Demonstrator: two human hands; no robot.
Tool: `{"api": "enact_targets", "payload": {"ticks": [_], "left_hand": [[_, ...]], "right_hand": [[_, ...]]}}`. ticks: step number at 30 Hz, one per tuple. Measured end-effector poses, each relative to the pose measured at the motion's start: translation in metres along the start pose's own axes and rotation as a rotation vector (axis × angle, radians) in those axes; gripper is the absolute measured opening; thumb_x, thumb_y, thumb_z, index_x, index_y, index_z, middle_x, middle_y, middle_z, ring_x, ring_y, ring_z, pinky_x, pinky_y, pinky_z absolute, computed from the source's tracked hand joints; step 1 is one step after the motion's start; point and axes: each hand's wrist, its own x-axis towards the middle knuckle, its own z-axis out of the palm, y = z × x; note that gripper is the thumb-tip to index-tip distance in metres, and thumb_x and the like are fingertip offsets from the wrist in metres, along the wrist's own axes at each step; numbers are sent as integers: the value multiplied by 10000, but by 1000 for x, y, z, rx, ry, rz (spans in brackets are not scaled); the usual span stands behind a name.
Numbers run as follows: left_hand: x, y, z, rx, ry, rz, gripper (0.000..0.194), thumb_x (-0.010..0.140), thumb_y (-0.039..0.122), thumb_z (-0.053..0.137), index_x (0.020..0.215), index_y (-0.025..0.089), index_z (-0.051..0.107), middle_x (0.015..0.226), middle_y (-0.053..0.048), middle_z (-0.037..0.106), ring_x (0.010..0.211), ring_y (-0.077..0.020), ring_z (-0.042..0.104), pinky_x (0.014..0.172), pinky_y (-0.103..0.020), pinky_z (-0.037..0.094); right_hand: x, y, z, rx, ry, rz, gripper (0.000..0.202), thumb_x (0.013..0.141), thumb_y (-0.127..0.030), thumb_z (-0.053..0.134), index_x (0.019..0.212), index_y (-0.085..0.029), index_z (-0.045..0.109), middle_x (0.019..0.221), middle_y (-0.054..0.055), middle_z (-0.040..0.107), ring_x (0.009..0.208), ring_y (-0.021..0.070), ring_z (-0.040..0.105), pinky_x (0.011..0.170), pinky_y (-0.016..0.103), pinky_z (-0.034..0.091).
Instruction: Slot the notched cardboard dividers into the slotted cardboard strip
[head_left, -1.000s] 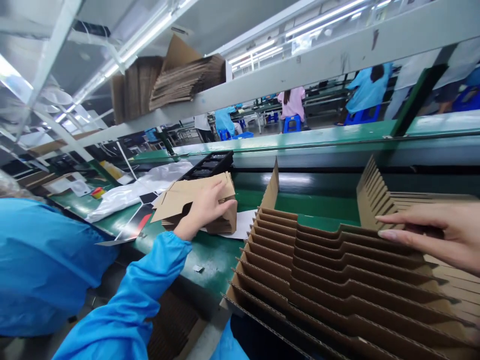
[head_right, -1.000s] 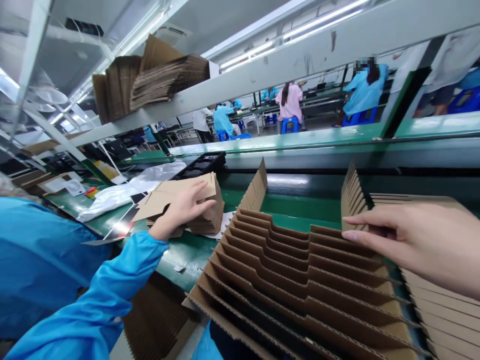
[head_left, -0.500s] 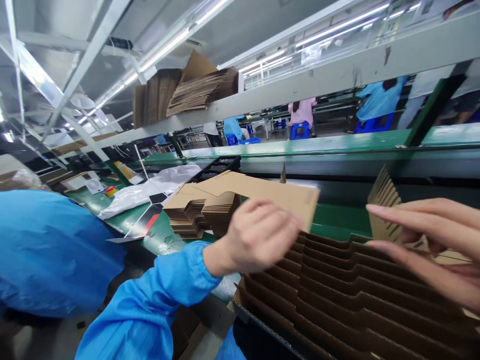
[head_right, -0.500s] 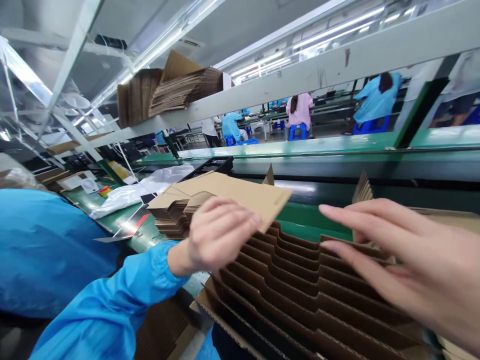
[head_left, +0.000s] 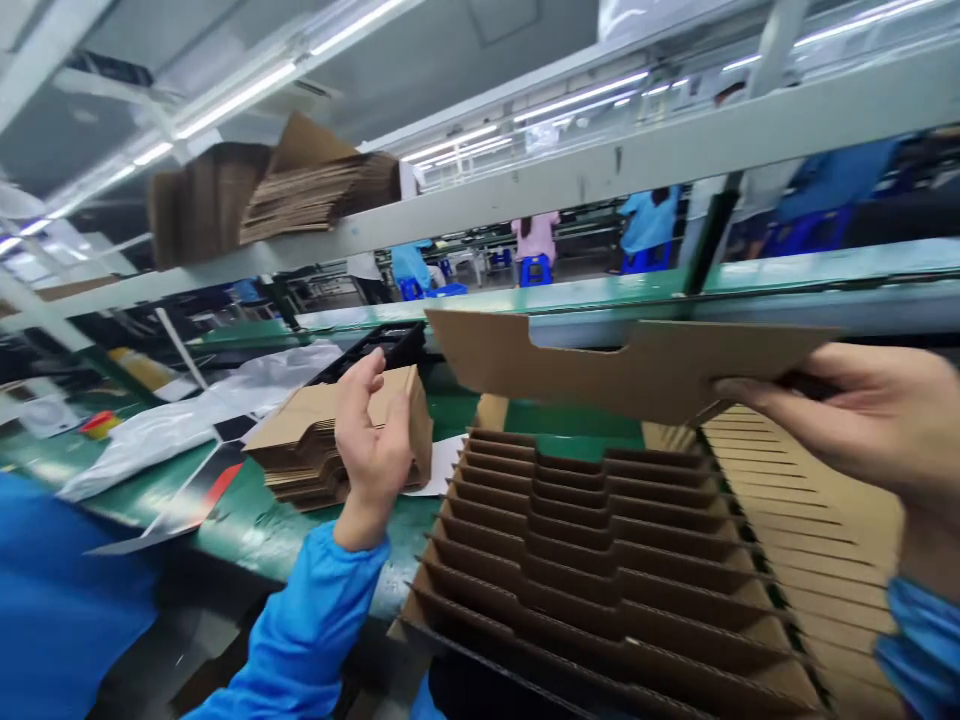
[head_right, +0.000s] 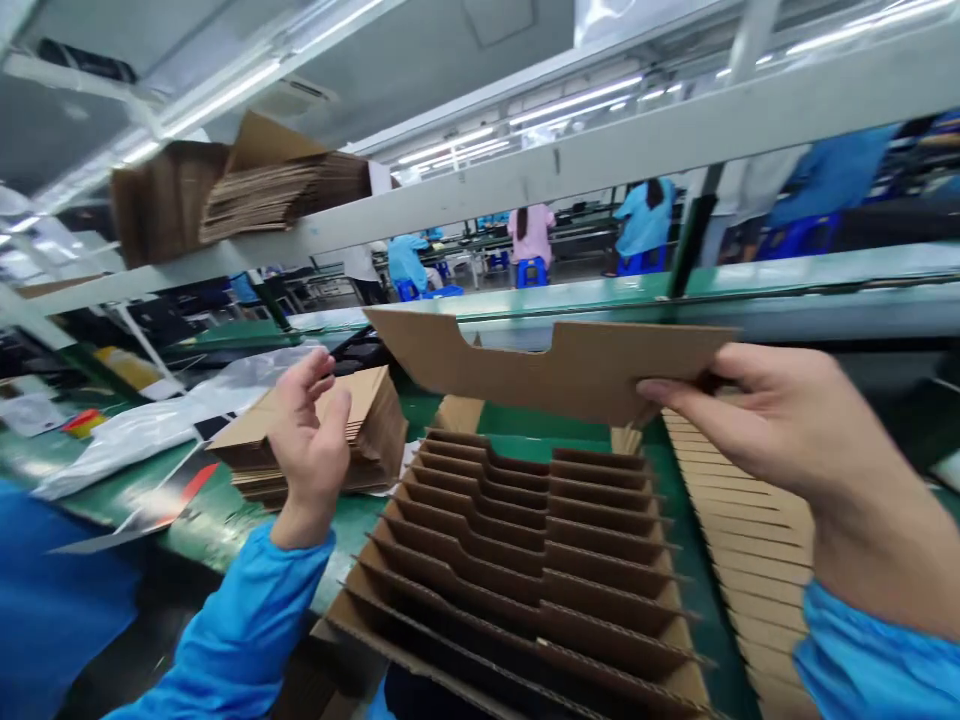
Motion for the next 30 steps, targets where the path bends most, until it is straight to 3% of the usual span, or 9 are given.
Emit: {"api": "enact_targets", "payload": {"ticks": [3, 5, 6, 8, 11, 17, 20, 24, 30], "left_hand": [[-9, -37, 23, -298, -352, -337, 512, 943, 419, 760, 1409, 215, 701, 1439, -150, 711, 1232, -280, 724, 1060, -413, 598], [-15, -43, 38, -402, -528, -430, 359, 925, 433, 746, 1179, 181, 774, 1198, -127, 785, 1010, -237, 742, 911, -358, 614], [-16, -42, 44, -412, -552, -452, 288, 927, 421, 729, 1065, 173, 780, 1071, -102, 789, 918, -214, 723, 854, -334, 603], [-18, -35, 49, -408, -506, -472, 192, 924, 363, 704, 926, 179, 759, 908, -53, 755, 832, -186, 683, 808, -305, 578], [-17, -30, 50, -419, -447, -459, 123, 892, 306, 724, 917, 192, 762, 891, -31, 744, 851, -183, 679, 833, -300, 572], [-20, -51, 53, -425, -482, -436, 341, 923, 426, 777, 1154, 176, 798, 1015, -60, 784, 884, -189, 695, 850, -319, 587], [-26, -60, 53, -369, -518, -442, 359, 955, 447, 756, 1180, 170, 796, 1043, -71, 799, 910, -201, 719, 889, -343, 597], [-34, -56, 47, -302, -548, -480, 404, 933, 508, 787, 1164, 176, 800, 1160, -100, 829, 1042, -264, 760, 1009, -414, 605], [-43, -70, 41, -244, -589, -567, 514, 887, 634, 822, 1189, 218, 802, 1225, -74, 836, 1116, -317, 776, 1101, -464, 601]], "right_hand": [[9, 11, -6, 78, -97, 78, 619, 770, -764, 852, 1014, -194, 857, 1048, 123, 828, 947, 340, 758, 937, 533, 665], [11, 13, -5, 91, -103, 94, 601, 785, -729, 851, 1024, -178, 850, 1038, 124, 828, 947, 329, 758, 956, 518, 657], [11, 12, -4, 86, -97, 92, 582, 794, -712, 847, 1015, -174, 848, 1033, 124, 829, 941, 326, 757, 953, 512, 655], [9, 7, -1, 67, -69, 68, 548, 799, -689, 841, 984, -173, 847, 1023, 123, 831, 932, 323, 754, 933, 497, 654], [6, -1, 3, 56, -23, 26, 497, 814, -657, 830, 945, -178, 842, 996, 112, 830, 913, 312, 748, 880, 455, 652], [6, -3, 10, -10, 9, 20, 465, 809, -651, 831, 867, -191, 799, 873, 75, 793, 776, 253, 679, 698, 369, 568], [6, -3, 10, -14, 6, 34, 440, 825, -617, 830, 908, -187, 792, 886, 73, 784, 777, 237, 659, 708, 357, 538], [4, -12, 6, -113, -42, 11, 370, 899, -537, 793, 841, -181, 714, 805, 57, 719, 727, 198, 586, 668, 334, 467], [1, -8, 9, -23, -134, 33, 408, 924, -586, 762, 953, -181, 719, 899, 54, 728, 798, 210, 602, 710, 328, 472]]}}
